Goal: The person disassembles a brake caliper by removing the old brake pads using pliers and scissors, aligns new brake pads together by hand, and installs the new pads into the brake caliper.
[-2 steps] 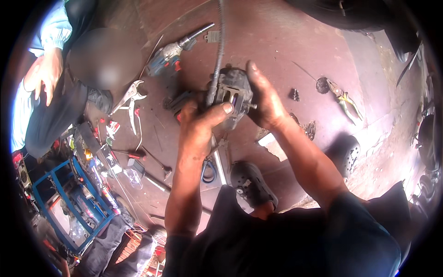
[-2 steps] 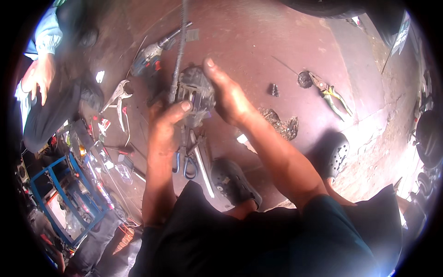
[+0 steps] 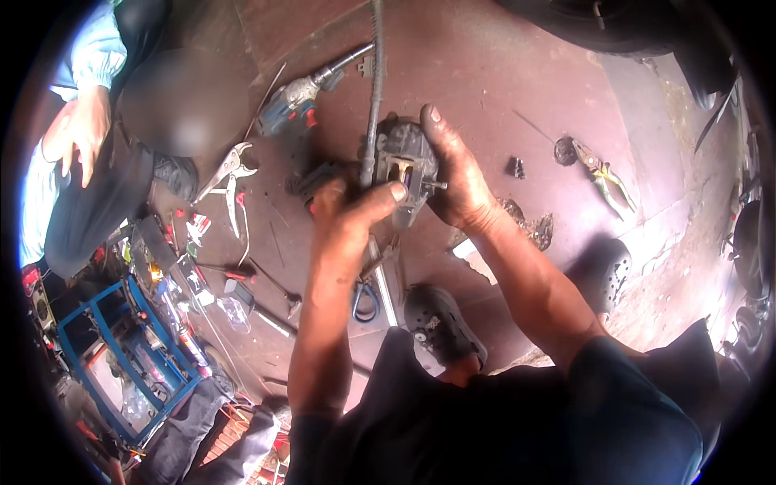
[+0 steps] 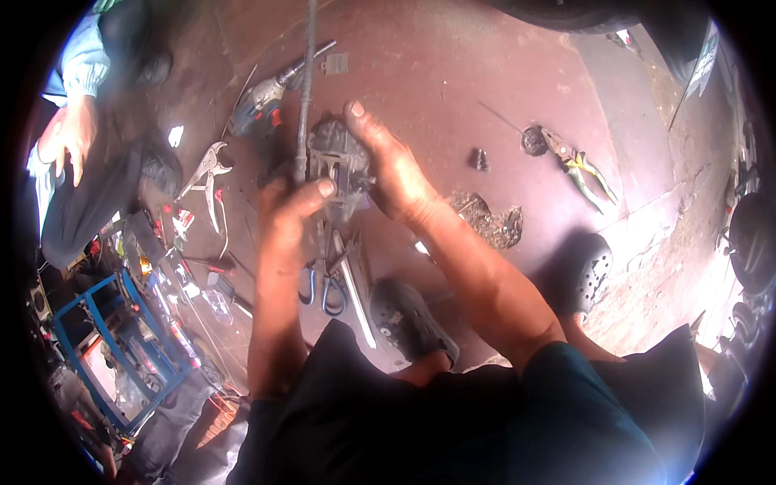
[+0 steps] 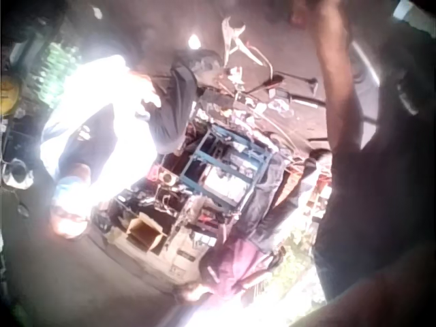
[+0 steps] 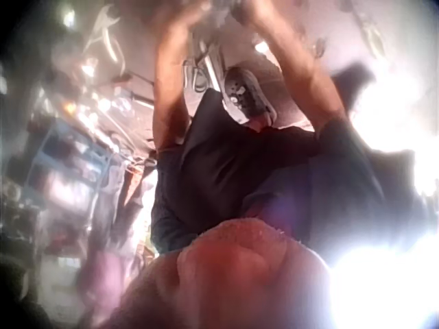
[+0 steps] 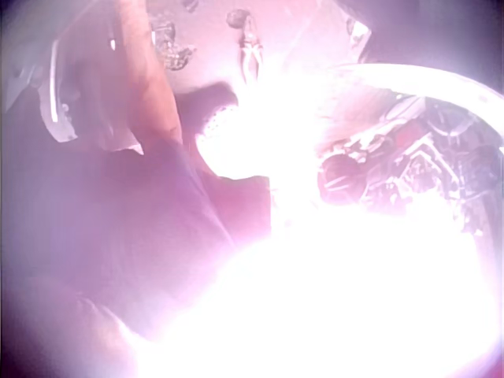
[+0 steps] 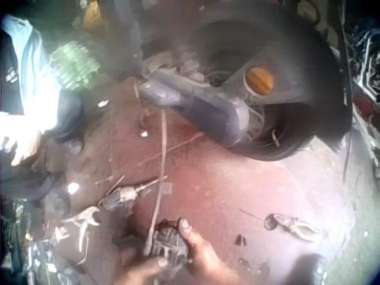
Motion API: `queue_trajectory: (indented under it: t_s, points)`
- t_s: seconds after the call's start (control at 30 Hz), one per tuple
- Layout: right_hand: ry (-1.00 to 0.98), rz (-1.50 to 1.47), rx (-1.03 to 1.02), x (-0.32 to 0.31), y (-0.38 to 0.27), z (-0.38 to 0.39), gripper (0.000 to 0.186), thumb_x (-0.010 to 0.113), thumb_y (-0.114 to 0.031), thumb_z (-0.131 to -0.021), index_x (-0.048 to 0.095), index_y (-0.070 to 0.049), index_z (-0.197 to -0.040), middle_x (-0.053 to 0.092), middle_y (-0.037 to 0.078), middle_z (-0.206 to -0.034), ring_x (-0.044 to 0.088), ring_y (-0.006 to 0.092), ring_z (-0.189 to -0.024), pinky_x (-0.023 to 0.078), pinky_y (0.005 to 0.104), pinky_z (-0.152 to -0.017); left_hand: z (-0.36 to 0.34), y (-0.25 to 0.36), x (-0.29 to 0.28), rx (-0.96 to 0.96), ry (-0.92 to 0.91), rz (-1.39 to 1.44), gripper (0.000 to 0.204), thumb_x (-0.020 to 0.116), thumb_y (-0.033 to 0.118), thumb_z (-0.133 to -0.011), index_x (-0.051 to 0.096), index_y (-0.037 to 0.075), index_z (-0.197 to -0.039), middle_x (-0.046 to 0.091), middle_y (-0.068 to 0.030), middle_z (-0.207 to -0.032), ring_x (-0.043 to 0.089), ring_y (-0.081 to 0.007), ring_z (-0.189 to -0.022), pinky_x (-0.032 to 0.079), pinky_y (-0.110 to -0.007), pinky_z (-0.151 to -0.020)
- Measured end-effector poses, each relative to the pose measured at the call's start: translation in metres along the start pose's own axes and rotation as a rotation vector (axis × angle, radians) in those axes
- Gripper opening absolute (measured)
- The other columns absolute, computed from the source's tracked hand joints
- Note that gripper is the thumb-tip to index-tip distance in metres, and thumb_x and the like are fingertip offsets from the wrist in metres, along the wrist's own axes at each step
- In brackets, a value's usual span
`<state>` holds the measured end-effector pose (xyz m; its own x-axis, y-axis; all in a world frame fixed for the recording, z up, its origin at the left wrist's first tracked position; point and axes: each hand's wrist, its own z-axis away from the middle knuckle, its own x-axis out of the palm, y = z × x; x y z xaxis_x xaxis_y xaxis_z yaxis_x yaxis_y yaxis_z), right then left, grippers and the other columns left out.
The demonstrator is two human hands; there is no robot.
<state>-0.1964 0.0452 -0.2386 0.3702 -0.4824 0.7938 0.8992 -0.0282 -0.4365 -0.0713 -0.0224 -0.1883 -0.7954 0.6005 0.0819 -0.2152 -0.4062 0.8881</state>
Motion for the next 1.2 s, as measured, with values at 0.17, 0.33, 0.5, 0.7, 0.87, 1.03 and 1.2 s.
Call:
queue_trajectory:
  t_s: [0.17, 0.33, 0.5, 0.7, 0.87, 1.03, 1.2]
  points:
    - [0.046, 0.04, -0.006, -0.005, 0.002, -0.001, 0.067, 0.058, -0.054, -0.088, 0.056, 0.004, -0.12, 0.063, 0.014, -0.111, 0.06, 0.0216, -0.101, 0.046, 0.0344, -0.091, 0.008, 0.012, 0.005, 0.025, 0.064, -0.191, 0.025, 0.071, 0.011, -0.074, 0.067, -0.003, -0.093, 0.067, -0.0067, -0.082, 0.06, -0.0122, -0.071, 0.047, -0.025, -0.065]
    - [0.079, 0.063, -0.007, 0.001, -0.003, 0.003, 0.064, 0.06, -0.053, -0.087, 0.059, 0.004, -0.117, 0.063, 0.014, -0.109, 0.059, 0.021, -0.1, 0.046, 0.0343, -0.09, 0.005, 0.015, 0.006, 0.054, 0.072, -0.315, 0.023, 0.071, 0.011, -0.075, 0.066, -0.002, -0.092, 0.067, -0.0066, -0.079, 0.06, -0.0118, -0.068, 0.047, -0.026, -0.061]
    - [-0.026, 0.041, 0.058, -0.001, -0.012, 0.003, 0.067, 0.06, -0.053, -0.087, 0.056, 0.004, -0.121, 0.063, 0.013, -0.11, 0.059, 0.0218, -0.101, 0.045, 0.0342, -0.091, 0.004, 0.009, 0.003, 0.186, 0.025, -0.39, 0.024, 0.07, 0.011, -0.075, 0.065, -0.003, -0.094, 0.066, -0.0063, -0.079, 0.06, -0.0116, -0.07, 0.048, -0.028, -0.064]
    - [-0.009, 0.038, 0.059, -0.003, -0.02, 0.001, 0.055, 0.055, -0.049, -0.091, 0.058, 0.0, -0.116, 0.065, 0.01, -0.105, 0.063, 0.0209, -0.096, 0.049, 0.0338, -0.088, -0.011, 0.02, 0.005, 0.098, -0.115, -0.388, 0.027, 0.068, 0.011, -0.076, 0.064, -0.003, -0.099, 0.066, -0.0063, -0.083, 0.059, -0.0111, -0.075, 0.048, -0.028, -0.069]
    - [0.002, 0.054, 0.066, 0.002, -0.026, 0.002, 0.053, 0.055, -0.047, -0.092, 0.058, 0.0, -0.115, 0.065, 0.011, -0.104, 0.063, 0.0213, -0.094, 0.049, 0.0337, -0.087, -0.009, 0.036, 0.011, 0.104, -0.085, -0.511, 0.03, 0.068, 0.014, -0.076, 0.061, -0.004, -0.098, 0.065, -0.0075, -0.083, 0.058, -0.0116, -0.075, 0.048, -0.028, -0.068]
    - [-0.004, -0.013, 0.115, 0.007, -0.026, 0.008, 0.052, 0.056, -0.046, -0.092, 0.058, 0.001, -0.115, 0.065, 0.012, -0.104, 0.063, 0.0221, -0.095, 0.049, 0.0342, -0.088, -0.007, 0.037, 0.008, 0.094, -0.094, -0.474, 0.026, 0.067, 0.013, -0.076, 0.06, -0.004, -0.094, 0.064, -0.007, -0.081, 0.058, -0.0118, -0.072, 0.048, -0.028, -0.065]
    - [0.053, -0.106, 0.135, 0.017, -0.03, 0.019, 0.053, 0.055, -0.045, -0.093, 0.057, 0.002, -0.117, 0.065, 0.012, -0.106, 0.061, 0.022, -0.098, 0.047, 0.034, -0.09, -0.007, 0.061, 0.018, -0.014, -0.141, -0.624, 0.024, 0.066, 0.012, -0.077, 0.059, -0.003, -0.094, 0.063, -0.0074, -0.081, 0.057, -0.0108, -0.071, 0.048, -0.028, -0.063]
